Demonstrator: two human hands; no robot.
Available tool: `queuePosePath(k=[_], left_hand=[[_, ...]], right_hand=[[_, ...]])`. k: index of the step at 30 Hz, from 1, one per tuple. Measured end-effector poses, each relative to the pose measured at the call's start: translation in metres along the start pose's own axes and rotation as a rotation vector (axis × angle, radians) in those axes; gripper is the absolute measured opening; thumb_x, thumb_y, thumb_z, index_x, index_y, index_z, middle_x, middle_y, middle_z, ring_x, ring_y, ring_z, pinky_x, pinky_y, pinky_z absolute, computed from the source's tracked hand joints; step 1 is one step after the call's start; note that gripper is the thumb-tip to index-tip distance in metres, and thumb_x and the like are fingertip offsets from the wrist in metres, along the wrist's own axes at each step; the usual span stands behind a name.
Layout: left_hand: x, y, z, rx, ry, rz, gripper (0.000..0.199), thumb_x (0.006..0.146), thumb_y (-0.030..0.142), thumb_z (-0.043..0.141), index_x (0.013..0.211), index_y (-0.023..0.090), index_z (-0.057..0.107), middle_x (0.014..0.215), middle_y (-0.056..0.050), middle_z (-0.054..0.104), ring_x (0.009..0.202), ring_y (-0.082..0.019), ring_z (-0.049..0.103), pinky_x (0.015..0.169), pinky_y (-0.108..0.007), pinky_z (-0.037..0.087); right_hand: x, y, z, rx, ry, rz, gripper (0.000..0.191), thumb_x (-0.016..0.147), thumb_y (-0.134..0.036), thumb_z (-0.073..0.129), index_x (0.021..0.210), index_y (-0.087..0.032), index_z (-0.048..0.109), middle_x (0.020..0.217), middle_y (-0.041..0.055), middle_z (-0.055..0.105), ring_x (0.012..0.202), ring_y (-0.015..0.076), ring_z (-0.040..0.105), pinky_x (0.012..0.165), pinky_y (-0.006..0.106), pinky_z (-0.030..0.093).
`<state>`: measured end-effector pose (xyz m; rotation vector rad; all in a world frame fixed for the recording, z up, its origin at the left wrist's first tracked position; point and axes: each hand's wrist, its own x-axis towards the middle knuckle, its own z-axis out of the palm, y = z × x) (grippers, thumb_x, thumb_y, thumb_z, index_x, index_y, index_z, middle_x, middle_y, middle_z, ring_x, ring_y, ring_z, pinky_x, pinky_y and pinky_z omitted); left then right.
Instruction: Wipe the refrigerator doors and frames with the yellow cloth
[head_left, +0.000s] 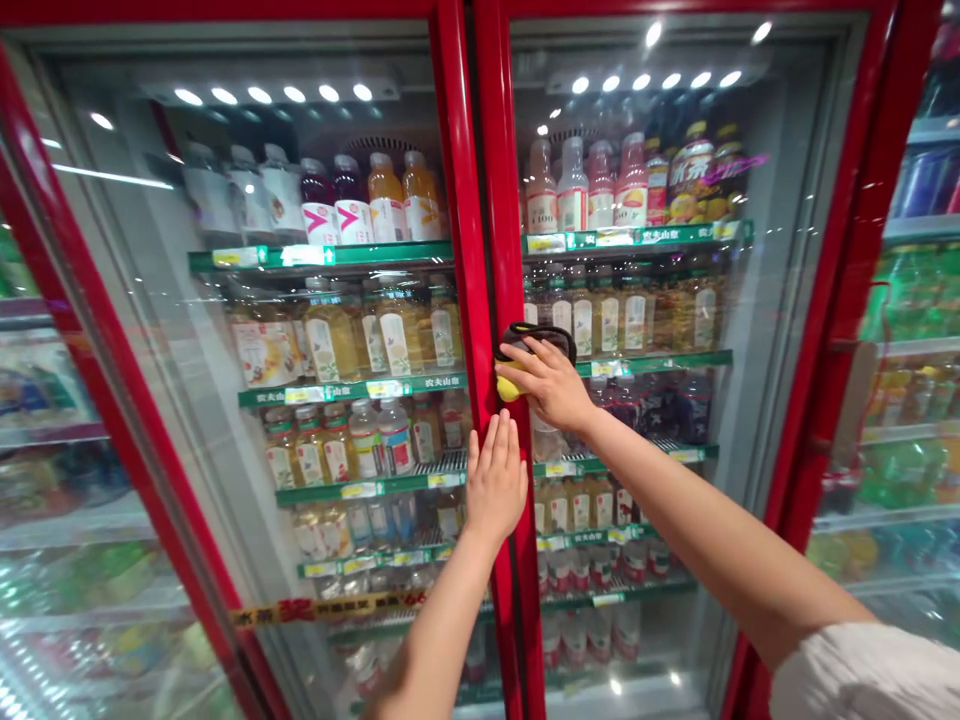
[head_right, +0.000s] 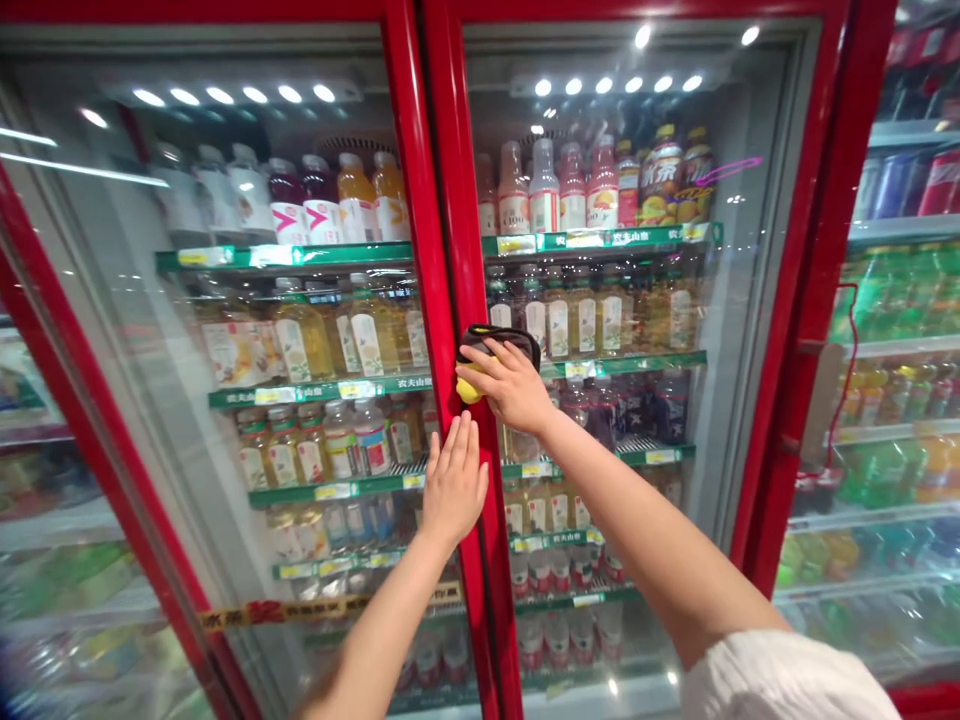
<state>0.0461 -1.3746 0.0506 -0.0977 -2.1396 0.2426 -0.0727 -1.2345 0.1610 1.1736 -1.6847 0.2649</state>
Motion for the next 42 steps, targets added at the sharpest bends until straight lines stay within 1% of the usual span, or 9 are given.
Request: queuePosePath(k=[5,11,18,22,24,27,32,39,42], left_hand=[[-0.017,-0.007,-0.004,-0.005,0.019,-0.019,0.078,0.093,0.004,0.036,0.163,0.012,0.001,0.166,-0.015,0.027,0.156,-0.025,0.018,0.128,-0.054,0.022],[-0.017,-0.008,-0.004,-0.028,0.005,-0.016,0.080,0.089,0.002,0.038,0.163,0.011,0.009,0.166,-0.016,0.027,0.157,-0.025,0.017,0.127,-0.053,0.023],[-0.026,-0.001,0.019,-0.041,-0.105,0.049,0.076,0.087,0.002,0.041,0.161,0.012,0.021,0.165,-0.014,0.032,0.156,-0.025,0.019,0.125,-0.052,0.029],[-0.048,-0.002,0.035,-0.035,-0.146,0.071,0.077,0.086,0.001,0.042,0.160,0.013,0.024,0.165,-0.012,0.032,0.156,-0.026,0.020,0.125,-0.052,0.031],[-0.057,-0.003,0.040,-0.039,-0.155,0.084,0.078,0.086,0.001,0.042,0.161,0.014,0.022,0.165,-0.012,0.032,0.156,-0.025,0.020,0.125,-0.051,0.031],[-0.058,-0.003,0.045,-0.052,-0.138,0.116,0.078,0.089,0.000,0.039,0.162,0.015,0.017,0.164,-0.012,0.033,0.156,-0.023,0.019,0.126,-0.050,0.029],[-0.052,0.004,0.056,-0.092,-0.081,0.137,0.080,0.092,-0.001,0.034,0.162,0.013,-0.002,0.164,-0.015,0.033,0.156,-0.021,0.017,0.126,-0.050,0.027],[-0.100,0.018,0.073,-0.149,-0.152,0.064,0.085,0.091,-0.002,0.036,0.162,0.018,-0.005,0.165,-0.016,0.030,0.155,-0.026,0.020,0.121,-0.053,0.037],[-0.099,0.022,0.077,-0.177,-0.117,0.066,0.084,0.091,-0.001,0.037,0.163,0.019,-0.002,0.165,-0.015,0.031,0.155,-0.025,0.019,0.122,-0.054,0.035]], right_hand=[[-0.040,-0.012,0.017,0.026,-0.043,-0.021,0.050,0.095,-0.023,0.055,0.144,-0.034,0.057,0.159,-0.0026,0.046,0.150,0.0255,0.033,0.126,0.048,0.021],[-0.107,-0.047,0.058,0.059,-0.037,-0.014,0.049,0.097,-0.023,0.057,0.144,-0.036,0.056,0.157,-0.0025,0.049,0.148,0.0246,0.036,0.125,0.051,0.023],[-0.213,-0.116,0.119,0.076,-0.071,0.030,0.046,0.099,-0.022,0.056,0.142,-0.037,0.057,0.151,-0.0054,0.056,0.137,0.0255,0.049,0.124,0.051,0.027],[-0.265,-0.132,0.131,0.109,-0.162,-0.025,0.045,0.100,-0.022,0.055,0.142,-0.039,0.057,0.149,-0.0064,0.057,0.133,0.0205,0.054,0.123,0.047,0.031],[-0.265,-0.121,0.126,0.130,-0.175,-0.059,0.045,0.100,-0.022,0.054,0.141,-0.040,0.057,0.148,-0.0080,0.058,0.134,0.0192,0.053,0.124,0.047,0.030],[-0.227,-0.088,0.108,0.131,-0.142,-0.017,0.054,0.100,-0.015,0.050,0.147,-0.042,0.050,0.151,-0.0079,0.056,0.142,0.0181,0.046,0.126,0.049,0.023],[-0.153,-0.053,0.089,0.046,-0.064,0.333,0.065,0.099,-0.013,0.045,0.159,-0.033,0.031,0.163,0.0004,0.038,0.154,0.0238,0.027,0.127,0.055,0.010],[-0.241,-0.109,0.123,0.080,-0.179,0.265,0.056,0.099,-0.014,0.048,0.150,-0.036,0.048,0.150,-0.0026,0.057,0.138,0.0208,0.051,0.126,0.046,0.018],[-0.238,-0.094,0.122,0.082,-0.152,0.206,0.050,0.101,-0.018,0.048,0.147,-0.038,0.051,0.148,-0.0055,0.059,0.136,0.0190,0.051,0.124,0.044,0.022]])
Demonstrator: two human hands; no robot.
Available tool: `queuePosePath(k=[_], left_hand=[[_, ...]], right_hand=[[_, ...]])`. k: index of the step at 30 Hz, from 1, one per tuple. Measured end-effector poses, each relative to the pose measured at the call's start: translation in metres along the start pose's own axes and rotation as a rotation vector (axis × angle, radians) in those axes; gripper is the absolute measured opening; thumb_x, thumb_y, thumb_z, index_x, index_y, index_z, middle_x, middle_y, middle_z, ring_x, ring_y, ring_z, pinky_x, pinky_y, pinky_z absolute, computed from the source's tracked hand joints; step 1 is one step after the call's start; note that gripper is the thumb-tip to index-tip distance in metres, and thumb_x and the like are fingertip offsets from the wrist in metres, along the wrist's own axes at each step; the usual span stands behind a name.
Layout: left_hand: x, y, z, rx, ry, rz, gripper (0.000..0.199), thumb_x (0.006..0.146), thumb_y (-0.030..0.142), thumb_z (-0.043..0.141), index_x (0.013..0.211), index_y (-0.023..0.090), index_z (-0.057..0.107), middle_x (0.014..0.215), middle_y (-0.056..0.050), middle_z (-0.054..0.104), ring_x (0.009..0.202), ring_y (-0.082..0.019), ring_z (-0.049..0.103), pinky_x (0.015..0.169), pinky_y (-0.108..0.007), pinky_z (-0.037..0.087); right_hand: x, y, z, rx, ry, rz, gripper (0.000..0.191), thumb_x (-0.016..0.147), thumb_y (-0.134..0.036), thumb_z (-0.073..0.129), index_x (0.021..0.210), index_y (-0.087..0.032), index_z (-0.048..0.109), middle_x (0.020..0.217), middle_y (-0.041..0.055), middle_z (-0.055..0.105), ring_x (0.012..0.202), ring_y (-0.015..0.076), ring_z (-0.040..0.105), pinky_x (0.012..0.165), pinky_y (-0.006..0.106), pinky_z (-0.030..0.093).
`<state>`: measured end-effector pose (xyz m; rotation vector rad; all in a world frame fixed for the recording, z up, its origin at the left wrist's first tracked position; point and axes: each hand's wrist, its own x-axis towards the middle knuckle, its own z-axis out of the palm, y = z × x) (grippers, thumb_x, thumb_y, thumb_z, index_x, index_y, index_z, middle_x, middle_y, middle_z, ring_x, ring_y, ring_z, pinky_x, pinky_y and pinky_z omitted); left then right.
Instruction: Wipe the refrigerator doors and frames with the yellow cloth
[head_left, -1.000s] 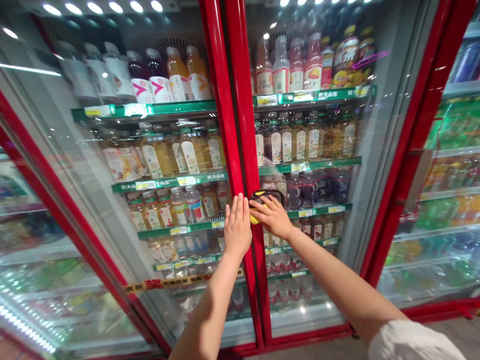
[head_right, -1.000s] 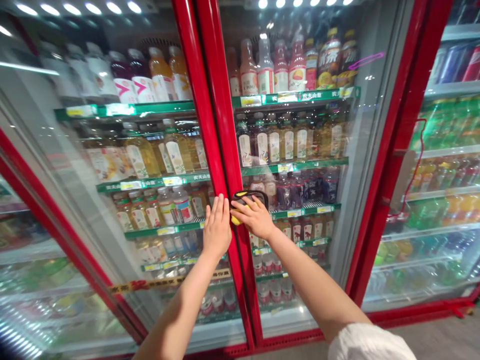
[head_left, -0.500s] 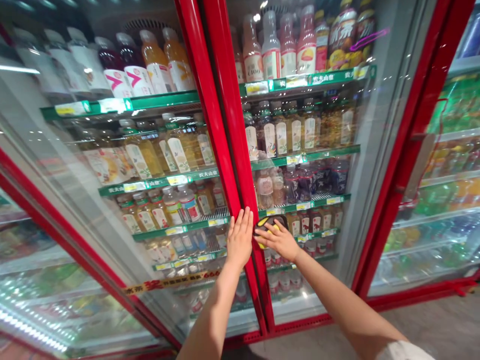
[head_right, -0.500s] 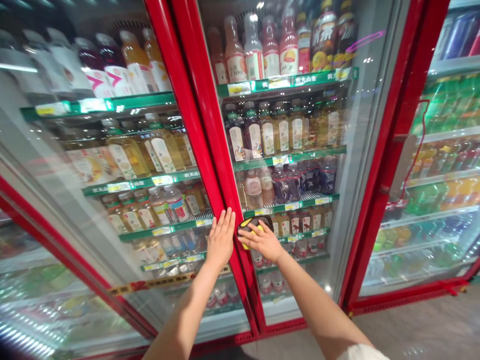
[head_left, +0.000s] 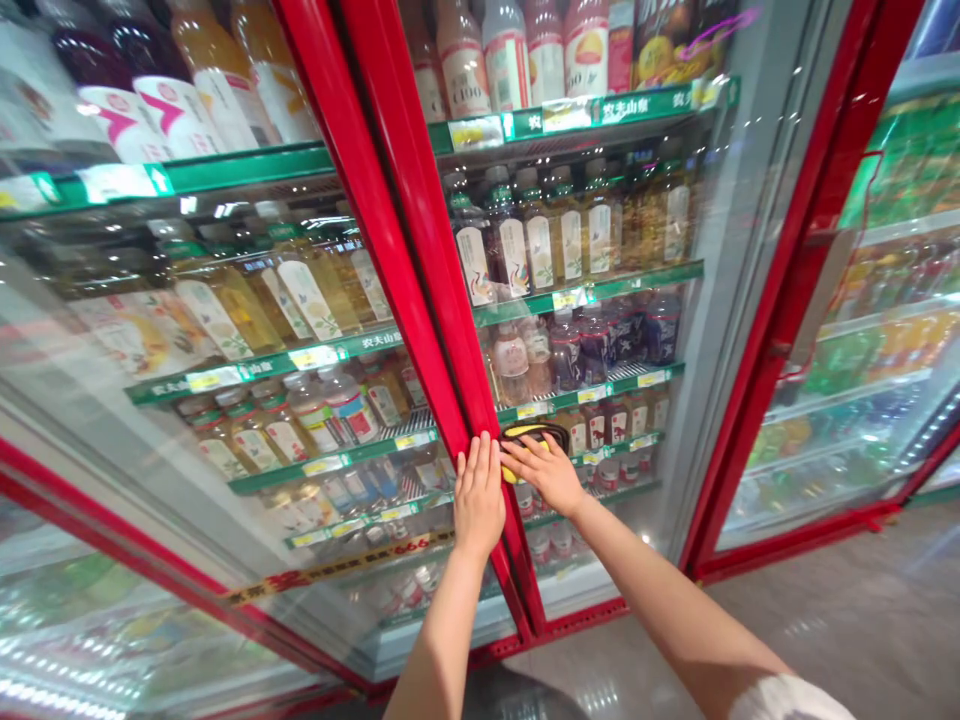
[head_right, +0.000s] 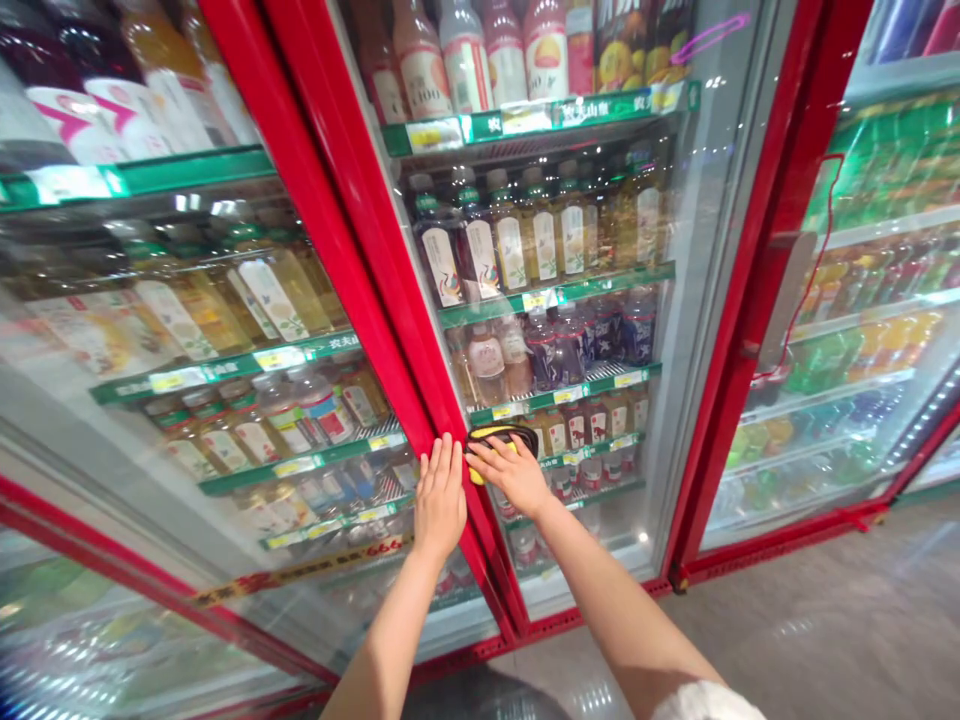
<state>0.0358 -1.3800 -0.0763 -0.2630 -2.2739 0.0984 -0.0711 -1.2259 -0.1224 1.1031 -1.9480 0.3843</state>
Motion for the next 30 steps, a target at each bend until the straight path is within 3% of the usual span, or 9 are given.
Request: queuePosePath(k=[5,10,13,16,19,21,23,26,30], left_hand=[[0.021,0.005,0.006,-0.024,0.034,-0.035,0.084,0.091,0.001,0.040,0.163,0.021,0.000,0.168,-0.015,0.022,0.156,-0.027,0.016,0.123,-0.055,0.033],[0.012,0.010,0.016,0.010,0.023,-0.051,0.082,0.092,0.001,0.041,0.163,0.020,0.003,0.167,-0.016,0.024,0.155,-0.028,0.018,0.122,-0.055,0.034],[0.009,0.014,0.019,0.031,0.031,-0.016,0.080,0.093,0.002,0.041,0.163,0.020,0.006,0.166,-0.015,0.029,0.156,-0.027,0.018,0.124,-0.055,0.031],[0.014,0.021,0.021,0.030,0.032,0.000,0.081,0.094,0.002,0.042,0.163,0.021,0.005,0.165,-0.014,0.031,0.155,-0.027,0.018,0.125,-0.054,0.030],[0.023,0.030,0.024,0.016,0.030,-0.026,0.082,0.094,0.003,0.043,0.163,0.023,0.004,0.166,-0.013,0.027,0.155,-0.028,0.019,0.125,-0.054,0.030],[0.028,0.038,0.027,0.000,0.017,-0.029,0.082,0.094,0.004,0.044,0.163,0.024,0.004,0.167,-0.012,0.024,0.155,-0.029,0.019,0.125,-0.055,0.030],[0.035,0.047,0.031,-0.015,-0.003,-0.019,0.082,0.093,0.004,0.043,0.163,0.024,0.005,0.167,-0.012,0.024,0.155,-0.029,0.020,0.124,-0.055,0.031],[0.049,0.063,0.038,-0.033,-0.034,0.020,0.081,0.093,0.003,0.042,0.163,0.023,0.005,0.166,-0.012,0.026,0.155,-0.028,0.020,0.124,-0.055,0.032],[0.070,0.083,0.043,-0.053,-0.071,0.064,0.082,0.092,0.002,0.042,0.163,0.021,0.006,0.167,-0.013,0.026,0.156,-0.028,0.017,0.124,-0.054,0.031]], right_hand=[[0.034,0.043,-0.019,-0.018,0.175,0.090,0.053,0.100,-0.016,0.052,0.146,-0.041,0.051,0.152,-0.0019,0.055,0.145,0.0199,0.042,0.122,0.045,0.026],[-0.015,0.012,0.015,-0.065,0.276,0.515,0.063,0.089,-0.006,0.054,0.150,-0.023,0.050,0.154,0.0153,0.050,0.148,0.0329,0.034,0.116,0.058,0.033],[-0.022,0.004,0.022,-0.044,0.165,0.371,0.067,0.089,-0.006,0.054,0.149,-0.034,0.050,0.154,0.0072,0.052,0.146,0.0308,0.037,0.116,0.058,0.033],[-0.013,0.039,0.005,-0.017,0.102,0.276,0.068,0.092,-0.009,0.053,0.149,-0.045,0.047,0.155,-0.0013,0.051,0.144,0.0259,0.039,0.119,0.055,0.030],[-0.025,0.074,-0.007,-0.020,0.196,0.507,0.075,0.089,-0.007,0.047,0.156,-0.039,0.037,0.163,0.0032,0.039,0.149,0.0283,0.033,0.119,0.057,0.030],[-0.042,0.075,-0.003,-0.024,0.262,0.720,0.081,0.087,-0.007,0.045,0.162,-0.031,0.024,0.169,0.0078,0.025,0.153,0.0316,0.025,0.118,0.058,0.033],[-0.055,0.062,0.005,-0.019,0.235,0.821,0.085,0.086,-0.008,0.045,0.164,-0.025,0.015,0.171,0.0103,0.014,0.155,0.0336,0.018,0.117,0.058,0.035],[-0.056,0.049,0.006,-0.016,0.103,0.759,0.085,0.085,-0.008,0.049,0.162,-0.030,0.024,0.171,0.0076,0.016,0.155,0.0355,0.019,0.119,0.060,0.031],[-0.049,0.098,-0.024,-0.023,0.112,0.630,0.083,0.085,-0.005,0.048,0.156,-0.046,0.034,0.165,-0.0017,0.034,0.152,0.0324,0.028,0.121,0.063,0.026]])
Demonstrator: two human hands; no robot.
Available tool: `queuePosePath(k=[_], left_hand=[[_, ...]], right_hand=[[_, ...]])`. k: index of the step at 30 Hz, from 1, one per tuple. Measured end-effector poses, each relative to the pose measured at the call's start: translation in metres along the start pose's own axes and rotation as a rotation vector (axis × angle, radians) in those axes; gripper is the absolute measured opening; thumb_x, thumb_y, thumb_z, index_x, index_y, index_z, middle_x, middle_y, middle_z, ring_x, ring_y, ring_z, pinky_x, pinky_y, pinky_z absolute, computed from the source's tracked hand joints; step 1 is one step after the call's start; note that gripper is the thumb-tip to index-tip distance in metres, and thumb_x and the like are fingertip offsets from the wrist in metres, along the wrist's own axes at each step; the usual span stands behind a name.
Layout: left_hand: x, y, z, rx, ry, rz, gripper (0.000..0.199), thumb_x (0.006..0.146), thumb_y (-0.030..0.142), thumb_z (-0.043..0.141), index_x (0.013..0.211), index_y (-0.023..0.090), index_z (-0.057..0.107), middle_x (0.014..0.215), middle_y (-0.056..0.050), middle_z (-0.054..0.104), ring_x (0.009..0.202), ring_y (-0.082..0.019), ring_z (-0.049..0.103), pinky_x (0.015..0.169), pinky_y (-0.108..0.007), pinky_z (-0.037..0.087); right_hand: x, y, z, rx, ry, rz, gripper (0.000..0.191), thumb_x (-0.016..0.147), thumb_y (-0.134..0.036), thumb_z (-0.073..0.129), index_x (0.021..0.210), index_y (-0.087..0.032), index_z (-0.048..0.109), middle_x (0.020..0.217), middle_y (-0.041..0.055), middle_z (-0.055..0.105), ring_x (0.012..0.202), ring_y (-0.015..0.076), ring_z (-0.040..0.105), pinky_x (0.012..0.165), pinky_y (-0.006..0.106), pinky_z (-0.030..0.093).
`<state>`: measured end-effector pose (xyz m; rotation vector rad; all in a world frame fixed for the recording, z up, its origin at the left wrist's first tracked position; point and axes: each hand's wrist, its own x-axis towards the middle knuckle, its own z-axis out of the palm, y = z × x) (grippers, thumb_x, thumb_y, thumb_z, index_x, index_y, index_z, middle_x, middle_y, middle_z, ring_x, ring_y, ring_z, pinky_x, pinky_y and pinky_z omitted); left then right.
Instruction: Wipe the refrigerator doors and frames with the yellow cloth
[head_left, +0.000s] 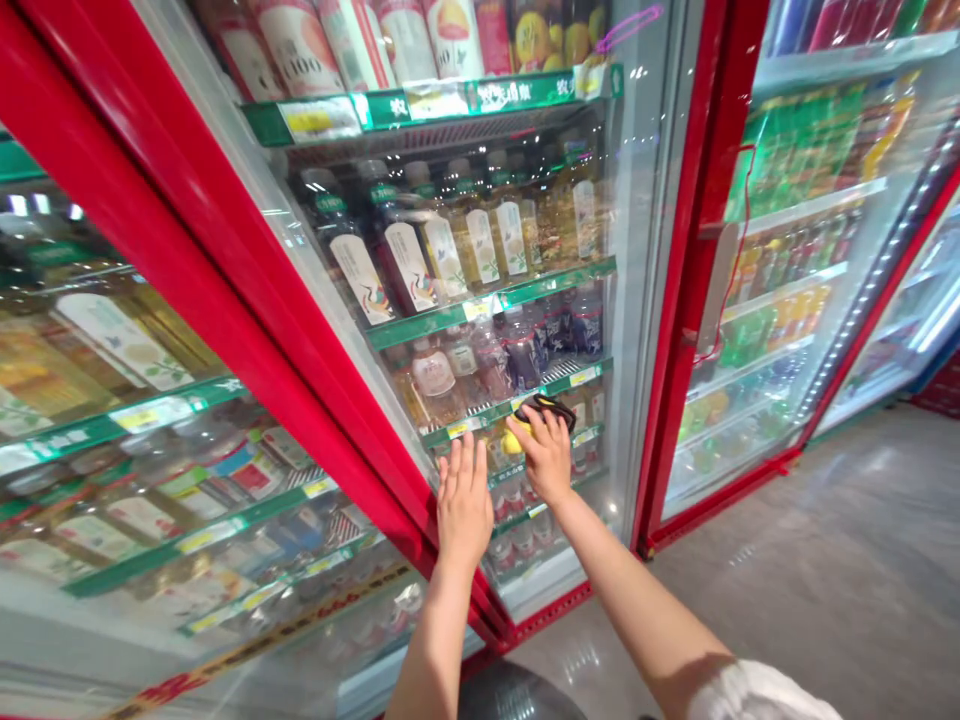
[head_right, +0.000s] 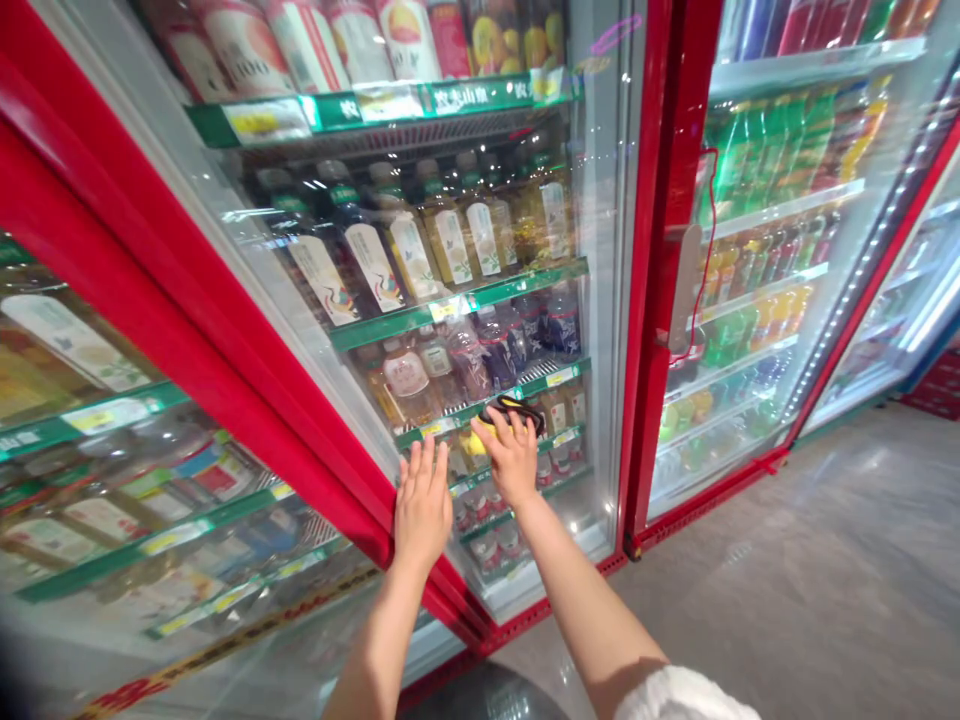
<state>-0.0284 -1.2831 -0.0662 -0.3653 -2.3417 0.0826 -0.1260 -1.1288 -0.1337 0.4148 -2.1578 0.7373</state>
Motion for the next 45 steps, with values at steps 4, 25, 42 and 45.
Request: queuePosePath(k=[4,25,42,45], left_hand=[[0.014,0.014,0.006,0.006,-0.020,-0.017,0.082,0.092,0.001,0.041,0.163,0.021,0.005,0.167,-0.012,0.027,0.156,-0.027,0.016,0.124,-0.054,0.032],[0.058,0.052,0.049,-0.002,0.072,-0.044,0.075,0.094,0.007,0.042,0.163,0.019,0.014,0.168,-0.017,0.016,0.155,-0.033,0.019,0.123,-0.060,0.027],[0.078,0.075,0.064,0.085,0.067,-0.136,0.076,0.093,0.008,0.046,0.162,0.015,0.016,0.167,-0.026,-0.001,0.153,-0.046,0.012,0.114,-0.073,0.031],[0.080,0.074,0.066,0.073,0.066,-0.141,0.076,0.092,0.008,0.048,0.162,0.015,0.019,0.167,-0.027,0.001,0.152,-0.048,0.012,0.113,-0.076,0.031]], right_hand=[[0.012,0.054,-0.007,0.075,0.215,0.219,0.086,0.086,-0.007,0.041,0.163,-0.034,0.014,0.171,0.0043,0.016,0.156,0.0323,0.018,0.119,0.063,0.031],[-0.011,0.096,0.017,0.213,0.311,0.507,0.085,0.089,-0.010,0.034,0.164,-0.020,-0.006,0.172,0.0117,-0.004,0.159,0.0300,-0.003,0.120,0.066,0.026],[0.036,0.157,-0.023,0.101,0.277,0.377,0.093,0.083,-0.006,0.036,0.164,-0.018,-0.010,0.172,0.0110,0.002,0.159,0.0286,0.000,0.121,0.062,0.029],[0.055,0.169,-0.042,0.031,0.087,0.124,0.094,0.081,-0.006,0.043,0.165,-0.022,0.003,0.172,0.0088,0.011,0.158,0.0331,0.003,0.121,0.065,0.026]])
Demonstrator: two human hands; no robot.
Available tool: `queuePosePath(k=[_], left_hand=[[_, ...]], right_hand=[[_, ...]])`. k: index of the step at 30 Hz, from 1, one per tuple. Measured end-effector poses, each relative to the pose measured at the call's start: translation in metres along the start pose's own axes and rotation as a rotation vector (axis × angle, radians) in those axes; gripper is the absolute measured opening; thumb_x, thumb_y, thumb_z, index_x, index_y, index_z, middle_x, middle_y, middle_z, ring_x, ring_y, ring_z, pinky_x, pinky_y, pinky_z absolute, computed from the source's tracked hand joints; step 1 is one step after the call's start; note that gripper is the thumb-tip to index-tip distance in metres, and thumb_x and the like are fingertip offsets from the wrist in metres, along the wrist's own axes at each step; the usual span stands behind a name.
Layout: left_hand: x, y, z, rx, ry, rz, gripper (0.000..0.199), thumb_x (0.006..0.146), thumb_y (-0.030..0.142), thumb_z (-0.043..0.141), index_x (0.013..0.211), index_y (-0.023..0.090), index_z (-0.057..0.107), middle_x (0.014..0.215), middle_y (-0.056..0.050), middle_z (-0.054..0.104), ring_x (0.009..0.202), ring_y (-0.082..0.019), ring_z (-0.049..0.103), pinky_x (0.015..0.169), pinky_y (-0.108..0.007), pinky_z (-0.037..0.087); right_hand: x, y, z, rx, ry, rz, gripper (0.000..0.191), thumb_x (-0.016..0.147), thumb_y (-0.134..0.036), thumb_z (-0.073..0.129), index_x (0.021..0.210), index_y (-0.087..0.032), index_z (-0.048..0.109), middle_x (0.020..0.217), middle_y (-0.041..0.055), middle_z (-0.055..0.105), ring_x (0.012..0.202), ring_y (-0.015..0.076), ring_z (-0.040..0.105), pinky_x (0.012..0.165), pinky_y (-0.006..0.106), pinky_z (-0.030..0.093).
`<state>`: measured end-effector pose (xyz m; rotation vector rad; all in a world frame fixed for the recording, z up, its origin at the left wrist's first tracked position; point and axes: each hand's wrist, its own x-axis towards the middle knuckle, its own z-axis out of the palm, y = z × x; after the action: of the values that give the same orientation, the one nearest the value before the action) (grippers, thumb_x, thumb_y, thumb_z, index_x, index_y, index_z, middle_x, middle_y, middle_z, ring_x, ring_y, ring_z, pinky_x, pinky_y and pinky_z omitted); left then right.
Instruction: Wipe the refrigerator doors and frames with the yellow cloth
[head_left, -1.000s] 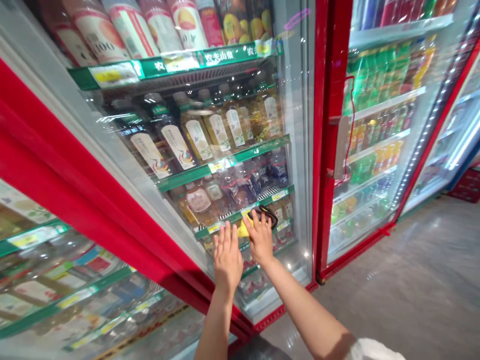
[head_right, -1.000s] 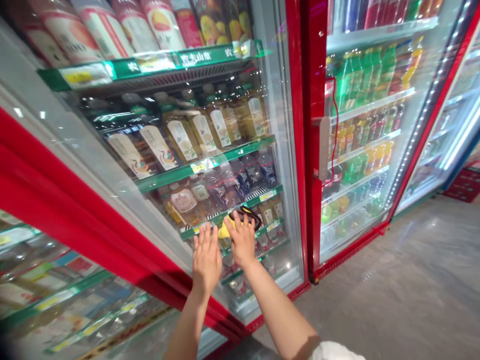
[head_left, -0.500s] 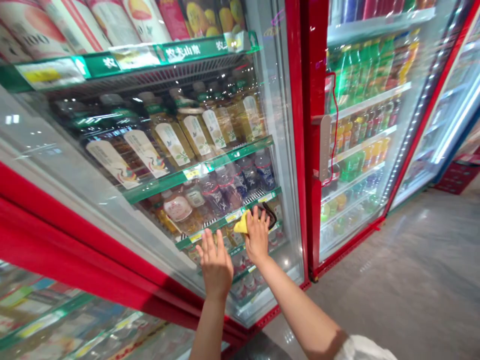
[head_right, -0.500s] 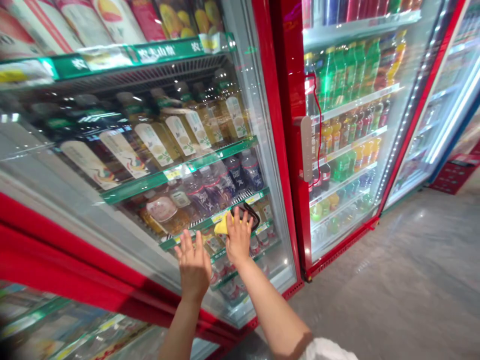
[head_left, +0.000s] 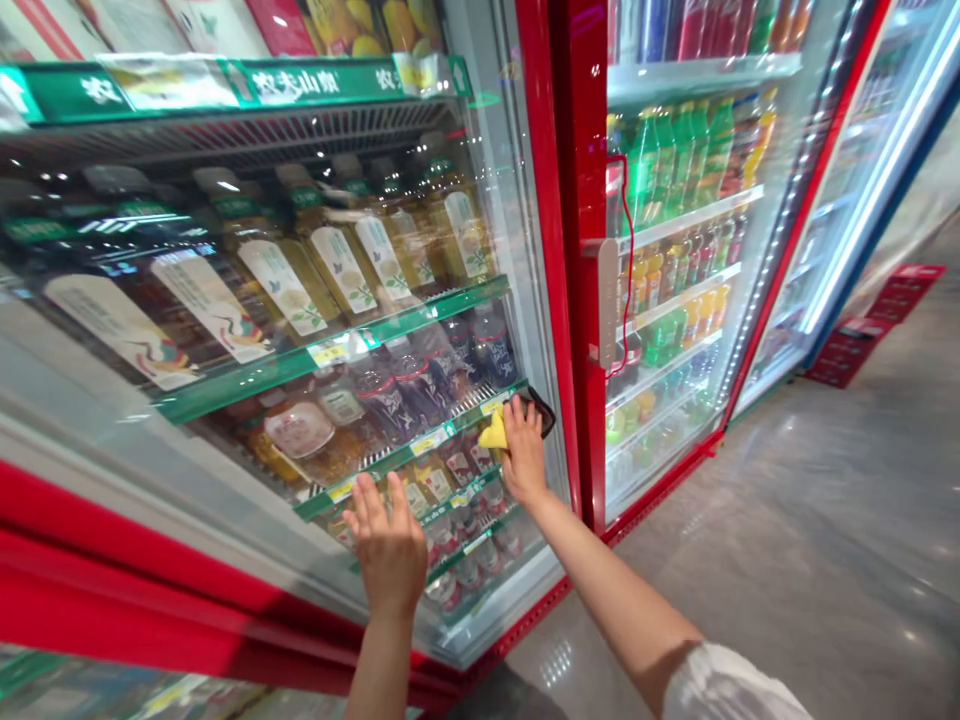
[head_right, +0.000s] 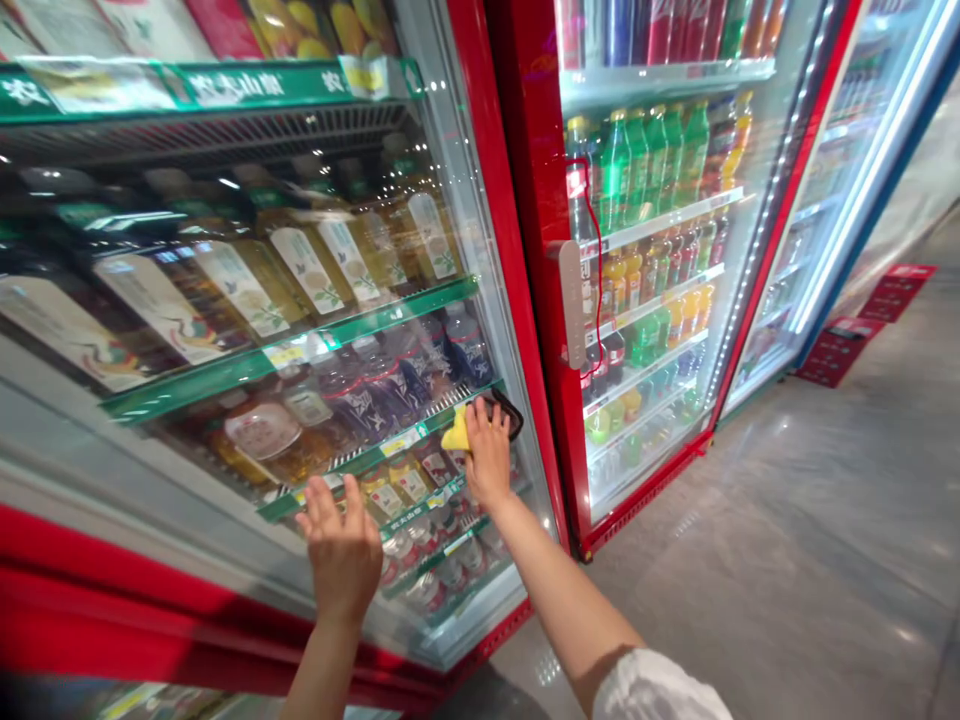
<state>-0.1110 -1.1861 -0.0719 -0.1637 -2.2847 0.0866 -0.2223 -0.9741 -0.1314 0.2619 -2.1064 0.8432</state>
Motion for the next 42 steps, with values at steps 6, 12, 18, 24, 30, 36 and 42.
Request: queuePosePath(k=[6,12,18,24,30,36,42], left_hand=[[-0.002,-0.003,0.004,-0.025,0.005,0.018,0.077,0.091,0.010,0.050,0.162,0.015,0.018,0.167,-0.026,-0.003,0.152,-0.048,0.009,0.114,-0.076,0.029],[-0.009,-0.004,0.002,-0.124,0.020,0.021,0.078,0.093,0.011,0.050,0.163,0.019,0.016,0.169,-0.019,-0.001,0.155,-0.041,0.009,0.121,-0.067,0.023],[-0.011,-0.003,-0.003,-0.164,-0.092,-0.044,0.073,0.094,0.013,0.050,0.161,0.017,0.022,0.169,-0.017,0.000,0.156,-0.037,0.007,0.125,-0.061,0.017],[-0.011,0.001,-0.005,-0.149,-0.204,-0.081,0.076,0.094,0.017,0.053,0.162,0.013,0.018,0.168,-0.019,-0.006,0.156,-0.038,0.002,0.125,-0.063,0.014],[-0.015,-0.005,-0.008,-0.125,-0.148,-0.016,0.078,0.095,0.015,0.051,0.163,0.017,0.011,0.168,-0.018,-0.005,0.156,-0.036,0.005,0.125,-0.061,0.019],[-0.016,-0.011,-0.005,-0.074,-0.046,0.020,0.085,0.097,0.015,0.049,0.161,0.025,-0.006,0.169,-0.015,-0.001,0.156,-0.035,0.011,0.123,-0.060,0.027],[-0.018,-0.010,0.006,-0.023,0.047,0.024,0.085,0.099,0.018,0.050,0.161,0.027,-0.007,0.169,-0.014,0.001,0.156,-0.034,0.013,0.123,-0.060,0.027]], right_hand=[[0.043,0.047,-0.030,-0.075,0.048,-0.031,0.093,0.083,-0.007,0.042,0.165,-0.025,0.001,0.172,0.0076,0.013,0.158,0.0319,0.007,0.122,0.063,0.023],[0.002,0.036,-0.010,-0.059,0.019,0.125,0.096,0.084,-0.007,0.040,0.163,-0.019,-0.013,0.173,0.0095,-0.003,0.159,0.0297,-0.001,0.123,0.059,0.027],[0.051,0.056,-0.043,-0.073,-0.093,-0.039,0.093,0.085,-0.008,0.042,0.164,-0.026,-0.002,0.173,0.0022,-0.001,0.158,0.0265,-0.008,0.126,0.059,0.016],[0.011,0.078,-0.030,-0.022,-0.016,0.240,0.083,0.096,-0.019,0.036,0.162,-0.023,-0.014,0.173,0.0054,-0.007,0.159,0.0213,-0.005,0.128,0.051,0.015],[0.020,0.068,-0.023,0.036,0.080,0.304,0.077,0.099,-0.020,0.027,0.162,-0.023,-0.015,0.173,0.0072,0.007,0.159,0.0182,0.007,0.128,0.051,0.017],[0.001,0.038,-0.008,-0.080,0.024,0.097,0.083,0.094,-0.015,0.036,0.164,-0.022,-0.009,0.173,0.0066,0.006,0.159,0.0245,-0.003,0.127,0.054,0.020],[-0.046,0.091,0.016,-0.009,0.096,0.085,0.080,0.095,-0.014,0.034,0.164,-0.029,-0.005,0.172,0.0083,0.009,0.159,0.0270,0.007,0.122,0.063,0.026]])
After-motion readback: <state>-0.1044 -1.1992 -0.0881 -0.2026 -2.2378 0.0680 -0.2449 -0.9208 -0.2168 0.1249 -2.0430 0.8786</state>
